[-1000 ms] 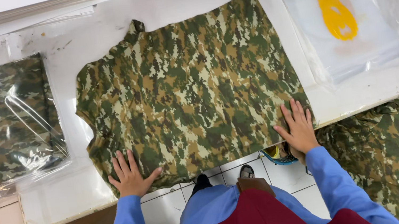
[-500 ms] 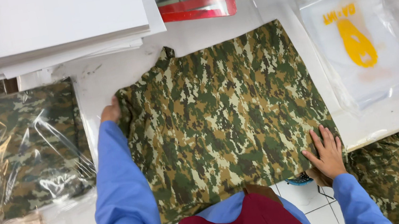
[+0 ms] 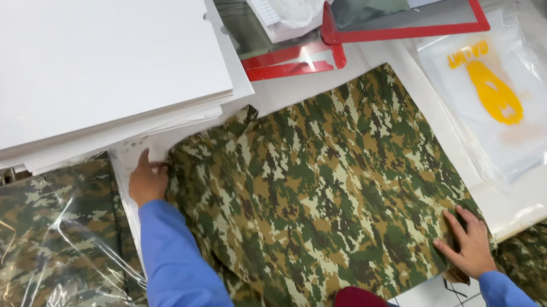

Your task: The person folds camouflage-patterned shirts over a cardboard insert, slides each folded shirt into a plastic bag, and places the bagged items into a cardboard box.

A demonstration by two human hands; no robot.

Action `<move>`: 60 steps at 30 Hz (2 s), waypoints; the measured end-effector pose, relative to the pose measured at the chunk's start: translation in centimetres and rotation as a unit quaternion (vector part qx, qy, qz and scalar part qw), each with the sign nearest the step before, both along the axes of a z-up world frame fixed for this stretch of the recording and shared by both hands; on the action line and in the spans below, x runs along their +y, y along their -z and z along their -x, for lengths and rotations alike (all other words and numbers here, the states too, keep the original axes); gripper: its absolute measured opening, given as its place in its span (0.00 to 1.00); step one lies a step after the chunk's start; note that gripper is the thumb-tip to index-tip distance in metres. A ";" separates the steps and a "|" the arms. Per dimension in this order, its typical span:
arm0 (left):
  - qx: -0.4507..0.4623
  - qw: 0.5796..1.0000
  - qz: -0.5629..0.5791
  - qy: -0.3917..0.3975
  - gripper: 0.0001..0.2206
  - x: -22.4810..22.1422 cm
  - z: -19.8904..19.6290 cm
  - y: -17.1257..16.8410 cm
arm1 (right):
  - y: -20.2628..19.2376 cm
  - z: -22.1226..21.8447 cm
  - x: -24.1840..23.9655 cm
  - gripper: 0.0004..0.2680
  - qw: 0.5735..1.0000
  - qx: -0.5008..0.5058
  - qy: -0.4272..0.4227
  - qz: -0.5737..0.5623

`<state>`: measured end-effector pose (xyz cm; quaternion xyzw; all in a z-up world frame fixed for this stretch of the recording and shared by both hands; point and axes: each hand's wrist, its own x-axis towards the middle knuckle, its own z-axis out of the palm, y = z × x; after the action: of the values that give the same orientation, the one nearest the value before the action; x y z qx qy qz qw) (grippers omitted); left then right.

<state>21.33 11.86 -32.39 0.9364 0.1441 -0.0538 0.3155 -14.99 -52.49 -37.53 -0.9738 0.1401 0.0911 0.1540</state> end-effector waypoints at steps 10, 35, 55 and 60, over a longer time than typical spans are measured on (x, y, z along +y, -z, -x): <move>0.101 0.945 0.283 0.127 0.40 -7.9 0.0 -2.6 | -0.7 -26.6 6.4 0.18 0.972 -0.231 -0.033 0.012; 0.106 0.985 0.001 0.134 0.48 -3.1 -1.4 2.0 | -2.4 -37.1 6.9 0.27 0.992 -0.052 -0.117 0.020; 0.076 0.966 -0.217 0.123 0.57 -14.0 0.3 1.3 | -1.2 -35.8 2.9 0.29 0.981 -0.065 -0.180 0.019; 0.012 0.978 -0.166 0.124 0.58 -13.7 -3.6 3.3 | -0.6 -39.1 2.8 0.27 0.984 -0.094 -0.151 0.031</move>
<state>24.92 -1.88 -35.69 0.9856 0.0379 -0.0788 0.1449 24.07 -49.65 -36.93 -0.9923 -0.0211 0.0166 0.1212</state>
